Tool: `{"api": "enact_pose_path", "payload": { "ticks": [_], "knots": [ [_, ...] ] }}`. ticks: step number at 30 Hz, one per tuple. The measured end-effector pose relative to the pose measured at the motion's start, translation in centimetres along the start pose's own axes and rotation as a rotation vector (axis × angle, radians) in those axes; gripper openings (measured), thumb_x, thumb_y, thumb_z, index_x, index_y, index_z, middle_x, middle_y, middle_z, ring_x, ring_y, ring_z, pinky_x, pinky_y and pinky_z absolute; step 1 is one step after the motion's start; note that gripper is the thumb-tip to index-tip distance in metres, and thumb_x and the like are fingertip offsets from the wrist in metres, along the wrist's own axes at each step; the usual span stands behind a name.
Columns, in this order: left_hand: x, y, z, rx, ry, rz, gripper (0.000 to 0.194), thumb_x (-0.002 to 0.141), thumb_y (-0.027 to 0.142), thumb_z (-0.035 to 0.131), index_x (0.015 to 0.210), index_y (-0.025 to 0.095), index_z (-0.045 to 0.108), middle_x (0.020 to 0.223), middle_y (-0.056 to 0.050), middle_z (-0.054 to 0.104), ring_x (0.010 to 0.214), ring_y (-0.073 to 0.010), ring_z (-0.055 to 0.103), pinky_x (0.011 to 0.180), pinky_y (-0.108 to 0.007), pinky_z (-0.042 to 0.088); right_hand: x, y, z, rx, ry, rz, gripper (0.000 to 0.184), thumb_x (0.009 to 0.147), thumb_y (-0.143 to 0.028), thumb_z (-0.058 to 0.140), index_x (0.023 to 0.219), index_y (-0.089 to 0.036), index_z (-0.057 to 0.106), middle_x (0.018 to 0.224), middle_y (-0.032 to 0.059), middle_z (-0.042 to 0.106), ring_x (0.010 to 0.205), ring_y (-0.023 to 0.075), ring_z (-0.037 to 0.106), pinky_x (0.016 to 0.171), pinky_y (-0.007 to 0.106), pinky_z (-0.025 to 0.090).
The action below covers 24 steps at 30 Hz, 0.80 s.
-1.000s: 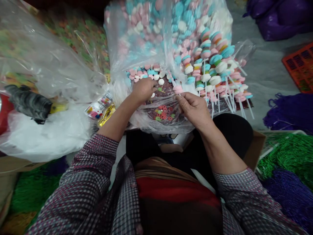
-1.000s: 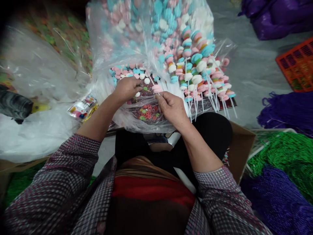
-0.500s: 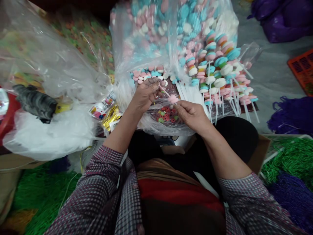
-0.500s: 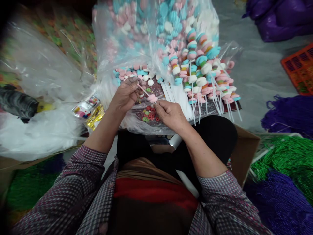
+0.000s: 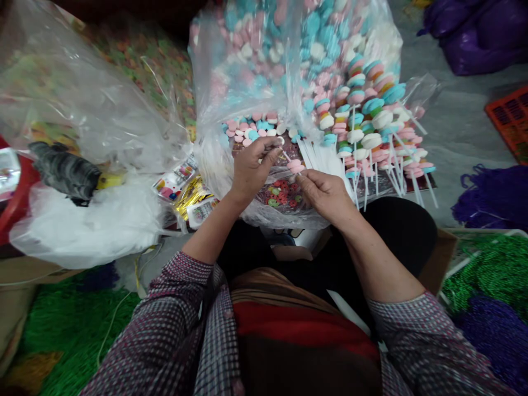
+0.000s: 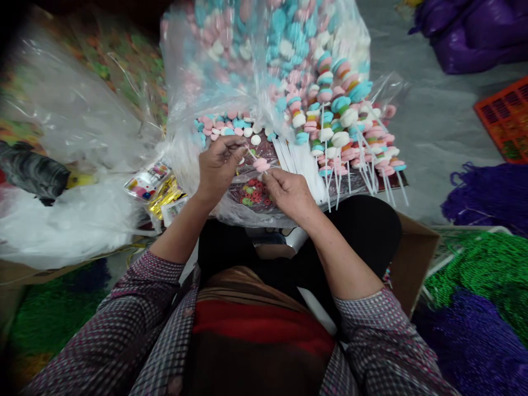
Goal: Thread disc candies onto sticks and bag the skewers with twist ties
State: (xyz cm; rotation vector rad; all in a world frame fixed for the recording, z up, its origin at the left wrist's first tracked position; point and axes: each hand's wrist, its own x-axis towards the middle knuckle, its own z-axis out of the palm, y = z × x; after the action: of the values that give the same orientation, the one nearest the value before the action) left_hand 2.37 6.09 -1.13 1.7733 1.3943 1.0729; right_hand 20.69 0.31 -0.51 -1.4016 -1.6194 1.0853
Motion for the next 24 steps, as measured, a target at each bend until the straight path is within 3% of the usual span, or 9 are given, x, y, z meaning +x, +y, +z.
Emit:
{"api": "enact_pose_path", "payload": {
  "ticks": [5,8,11,16,24],
  "knots": [
    [-0.4,0.5,0.3,-0.05,-0.165,0.152,0.019,0.098,0.03,0.06,0.108,0.026,0.075,0.11,-0.004,0.08,0.111,-0.0197,0.072,0.102,-0.036,0.055,0.5,0.7,-0.2,0.09,0.06,0.045,0.053,0.091,-0.073,0.06,0.081,-0.022,0.067,0.053,-0.0037,0.052,0.048,0.0115,0.042,0.05,0.027,0.033],
    [1.3,-0.5,-0.1,-0.058,-0.104,0.073,0.029,0.103,0.031,0.049,0.119,0.028,0.073,0.113,-0.003,0.078,0.113,-0.0185,0.071,0.1,-0.036,0.055,0.9,0.9,-1.0,0.227,0.152,0.075,0.055,0.086,-0.077,0.065,0.09,-0.023,0.07,0.054,-0.0056,0.051,0.043,0.0092,0.036,0.044,0.025,0.028],
    [3.5,-2.3,-0.9,0.183,-0.022,0.005,0.029,0.101,0.024,0.049,0.114,0.025,0.075,0.113,-0.004,0.078,0.113,-0.0197,0.068,0.103,-0.036,0.051,1.1,0.6,-1.7,0.287,0.205,0.064,0.053,0.089,-0.075,0.063,0.094,-0.023,0.07,0.055,-0.0058,0.05,0.042,0.0084,0.034,0.042,0.025,0.025],
    [5.0,-4.3,-0.6,0.639,-0.226,0.048,0.022,0.097,0.028,0.058,0.1,0.025,0.08,0.107,-0.009,0.074,0.116,-0.0295,0.062,0.106,-0.046,0.043,0.9,0.1,-1.8,0.306,0.207,0.07,0.053,0.087,-0.075,0.065,0.093,-0.023,0.071,0.055,-0.0055,0.049,0.042,0.0083,0.034,0.042,0.025,0.025],
    [5.1,-4.4,1.1,0.744,-0.303,0.096,0.02,0.096,0.027,0.057,0.098,0.026,0.077,0.11,-0.011,0.071,0.119,-0.0342,0.057,0.108,-0.053,0.036,0.9,0.6,-1.3,0.265,0.184,0.054,0.056,0.086,-0.078,0.064,0.091,-0.023,0.071,0.055,-0.0051,0.051,0.045,0.0098,0.037,0.045,0.026,0.027]
  ]
}}
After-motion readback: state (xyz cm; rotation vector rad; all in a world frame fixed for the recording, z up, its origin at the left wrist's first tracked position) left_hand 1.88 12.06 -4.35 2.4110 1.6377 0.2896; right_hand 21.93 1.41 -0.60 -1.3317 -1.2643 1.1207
